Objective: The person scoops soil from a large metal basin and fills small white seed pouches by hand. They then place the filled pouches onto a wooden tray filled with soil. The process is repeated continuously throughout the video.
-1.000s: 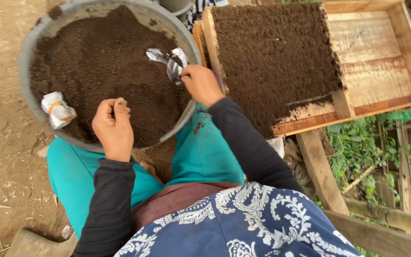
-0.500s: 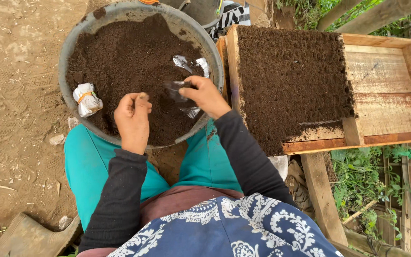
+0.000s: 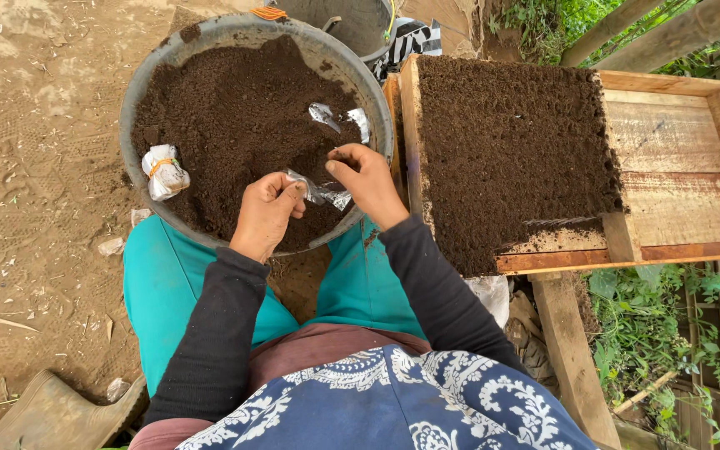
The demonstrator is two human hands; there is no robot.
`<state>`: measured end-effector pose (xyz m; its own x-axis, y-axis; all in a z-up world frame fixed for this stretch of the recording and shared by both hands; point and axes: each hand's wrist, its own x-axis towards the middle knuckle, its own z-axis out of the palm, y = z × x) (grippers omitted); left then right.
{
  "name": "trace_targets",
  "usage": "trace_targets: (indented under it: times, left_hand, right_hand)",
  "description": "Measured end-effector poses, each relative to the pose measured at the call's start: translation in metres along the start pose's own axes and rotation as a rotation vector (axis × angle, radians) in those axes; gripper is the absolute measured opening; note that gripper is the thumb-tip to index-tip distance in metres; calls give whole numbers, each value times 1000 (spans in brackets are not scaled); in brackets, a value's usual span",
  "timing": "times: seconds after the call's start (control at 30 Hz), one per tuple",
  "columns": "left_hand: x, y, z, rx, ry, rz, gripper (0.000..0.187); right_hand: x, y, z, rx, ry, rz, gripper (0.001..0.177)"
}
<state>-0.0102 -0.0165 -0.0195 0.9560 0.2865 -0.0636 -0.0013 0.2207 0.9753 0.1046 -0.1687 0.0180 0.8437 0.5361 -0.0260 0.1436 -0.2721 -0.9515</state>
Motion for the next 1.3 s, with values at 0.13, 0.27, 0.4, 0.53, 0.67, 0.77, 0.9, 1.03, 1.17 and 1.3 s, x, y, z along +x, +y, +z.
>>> trace_targets:
  times: [0.13,0.27,0.4,0.53,0.67,0.77,0.9,1.03,1.17,1.3]
  left_hand:
    - [-5,8,9,18,43,19,19]
    - [-14,32,14,-133,105,-32,30]
    - [1,-3,7,-307,128,-185,19]
    - [-7,19,4,90,87,-156,21]
    - [-8,48,0,414,147,136,12]
    - [-11,71,-8,410,200,185,12]
    - [-4,58,-25,425,256,216,9]
    - [-21,80,-26,388,228,231,20]
    - [-22,81,-29,414,201,262,18]
    - [-5,59,-32,515,230,249,16]
  right_hand:
    - [-26,-15,29,65,-124,-16,22]
    - [-37,-28,39,67,-69,-104,23]
    - [-42,-46,41,-90,-110,-136,27]
    - [-28,-11,35,-46,-34,-149,13]
    - [-26,-16,47,-356,-50,-197,12]
    - [-30,-23,74,-600,-85,-358,22]
    - [-18,-2,102,-1098,-392,-326,24]
    - [27,47,98,-1165,-196,-137,34]
    - [50,74,97,-790,-264,40,51]
    - [59,104,99,319,-101,320,54]
